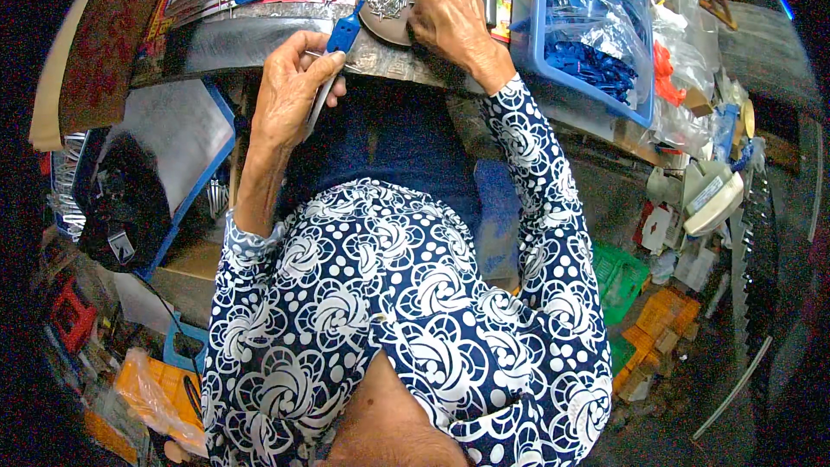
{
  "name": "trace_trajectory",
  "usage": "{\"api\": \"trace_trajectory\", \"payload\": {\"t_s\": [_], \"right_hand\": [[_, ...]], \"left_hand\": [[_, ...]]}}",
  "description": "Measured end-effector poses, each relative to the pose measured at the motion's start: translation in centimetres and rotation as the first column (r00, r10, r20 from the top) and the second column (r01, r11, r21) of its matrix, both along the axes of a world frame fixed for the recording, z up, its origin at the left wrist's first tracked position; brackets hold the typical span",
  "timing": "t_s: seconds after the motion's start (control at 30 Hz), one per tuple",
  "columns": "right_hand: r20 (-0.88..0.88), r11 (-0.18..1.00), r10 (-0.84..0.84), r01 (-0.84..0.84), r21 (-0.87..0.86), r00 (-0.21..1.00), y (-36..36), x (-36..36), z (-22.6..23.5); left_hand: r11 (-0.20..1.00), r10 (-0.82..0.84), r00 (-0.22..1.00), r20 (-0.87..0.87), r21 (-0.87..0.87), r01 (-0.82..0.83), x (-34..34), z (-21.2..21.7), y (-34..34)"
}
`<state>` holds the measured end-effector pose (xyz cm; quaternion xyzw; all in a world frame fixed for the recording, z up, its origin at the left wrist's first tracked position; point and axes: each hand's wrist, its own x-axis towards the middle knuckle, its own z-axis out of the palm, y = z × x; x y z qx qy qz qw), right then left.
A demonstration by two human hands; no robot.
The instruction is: The person assembles small tools by fitting metal components into plastic handles and inserting pins from a dish by hand.
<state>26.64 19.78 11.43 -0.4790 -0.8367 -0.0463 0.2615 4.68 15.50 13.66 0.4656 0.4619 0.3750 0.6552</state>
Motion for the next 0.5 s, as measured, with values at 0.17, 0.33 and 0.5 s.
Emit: {"api": "trace_trajectory", "payload": {"t_s": [0.17,0.33,0.5], "right_hand": [[-0.273,0.967,-0.144,0.077,-0.242,0.951,0.4,-0.3,1.7],[-0.640,0.791,-0.343,-0.156,-0.591,0.687,-1.0,-3.2,4.3],[-0.736,0.670,-0.425,-0.362,-0.648,0.527,-1.3,-3.8,5.5]], "left_hand": [[1.000,0.018,0.999,0.046,-0.009,-0.017,0.7,0.3,0.6],[0.998,0.044,0.998,0.036,0.043,-0.045,1.2,0.5,1.3],[0.993,0.070,0.997,0.009,0.097,-0.071,2.2,0.7,1.5]]}}
